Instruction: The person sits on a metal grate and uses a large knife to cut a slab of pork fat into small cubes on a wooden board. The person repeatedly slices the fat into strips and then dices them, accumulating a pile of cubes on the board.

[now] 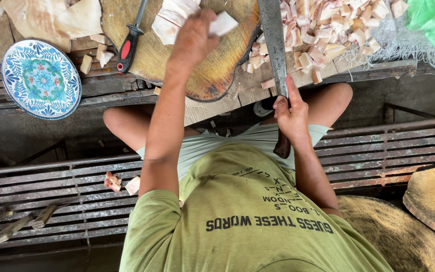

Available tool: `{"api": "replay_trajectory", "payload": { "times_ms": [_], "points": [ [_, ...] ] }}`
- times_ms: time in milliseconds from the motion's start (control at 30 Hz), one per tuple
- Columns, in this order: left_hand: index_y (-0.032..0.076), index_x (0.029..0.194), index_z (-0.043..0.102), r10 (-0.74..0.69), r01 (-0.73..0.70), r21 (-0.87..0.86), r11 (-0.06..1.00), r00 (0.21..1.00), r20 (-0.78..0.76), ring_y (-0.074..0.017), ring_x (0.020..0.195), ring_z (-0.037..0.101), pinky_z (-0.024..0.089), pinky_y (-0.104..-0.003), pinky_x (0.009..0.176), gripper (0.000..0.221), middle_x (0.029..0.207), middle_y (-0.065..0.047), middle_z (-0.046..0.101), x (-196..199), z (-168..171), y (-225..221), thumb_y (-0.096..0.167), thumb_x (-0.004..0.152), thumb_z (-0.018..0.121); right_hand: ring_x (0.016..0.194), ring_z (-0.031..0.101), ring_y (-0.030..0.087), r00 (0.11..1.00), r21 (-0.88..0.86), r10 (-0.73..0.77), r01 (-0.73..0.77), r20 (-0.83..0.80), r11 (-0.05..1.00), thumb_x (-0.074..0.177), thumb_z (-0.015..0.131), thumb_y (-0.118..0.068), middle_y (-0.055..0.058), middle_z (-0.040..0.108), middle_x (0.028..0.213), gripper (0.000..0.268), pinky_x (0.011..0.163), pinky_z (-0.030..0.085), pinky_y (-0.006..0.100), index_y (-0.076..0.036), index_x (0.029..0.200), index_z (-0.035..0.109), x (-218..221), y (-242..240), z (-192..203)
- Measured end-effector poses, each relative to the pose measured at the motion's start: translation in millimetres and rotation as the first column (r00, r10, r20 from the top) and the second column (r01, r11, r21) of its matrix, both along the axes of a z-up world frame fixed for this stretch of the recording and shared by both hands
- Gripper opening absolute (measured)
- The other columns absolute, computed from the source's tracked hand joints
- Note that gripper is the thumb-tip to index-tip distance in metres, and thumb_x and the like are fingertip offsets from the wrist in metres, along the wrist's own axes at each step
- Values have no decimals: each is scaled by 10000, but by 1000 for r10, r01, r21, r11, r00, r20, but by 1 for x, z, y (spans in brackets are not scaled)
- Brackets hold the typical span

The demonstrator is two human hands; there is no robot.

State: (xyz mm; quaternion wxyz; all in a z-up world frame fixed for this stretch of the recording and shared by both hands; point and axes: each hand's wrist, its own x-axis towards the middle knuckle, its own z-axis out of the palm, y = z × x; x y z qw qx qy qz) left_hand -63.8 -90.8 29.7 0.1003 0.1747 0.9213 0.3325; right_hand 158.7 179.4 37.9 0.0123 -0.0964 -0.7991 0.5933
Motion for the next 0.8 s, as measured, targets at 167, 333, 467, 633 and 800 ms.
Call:
{"api": "replay_trajectory", "payload": {
  "times_ms": [167,333,467,633,800],
  "points": [
    [33,1160,576,8,13,86,996,969,-247,-317,1079,661,557,-410,1002,383,1109,-163,664,32,1,23,127,873,812,685,613,108,989,300,94,-57,-110,952,995,501,94,89,684,823,696,696,551,267,-119,1647,381,-2,-4,17],
    [58,1150,580,29,3,134,991,971,-239,-339,1115,643,537,-462,992,383,1119,-148,673,40,-3,28,122,860,822,737,660,150,895,399,147,38,-422,916,1057,495,112,111,690,908,679,685,577,300,-127,1672,335,-1,3,55],
    [40,1145,589,44,-17,125,992,975,-216,-350,1110,632,533,-457,997,391,1118,-164,672,39,-2,31,123,845,825,668,638,208,797,446,155,156,-584,881,1076,539,121,146,691,921,661,597,542,347,-118,1653,322,-6,-1,62],
    [5,1150,619,50,-18,150,988,976,-212,-360,1110,625,521,-463,1006,409,1132,-177,677,42,-5,32,123,826,839,683,672,386,941,777,317,-111,-119,620,953,597,-12,200,727,961,663,607,546,498,-69,1588,415,-15,-23,33],
    [12,1148,631,78,-41,171,984,974,-213,-343,1082,662,565,-425,946,387,1138,-171,688,47,-1,37,117,839,841,838,705,390,938,683,276,-62,-210,728,968,595,5,222,714,1048,701,753,586,473,-98,1633,397,-14,-9,36]
  ]
}}
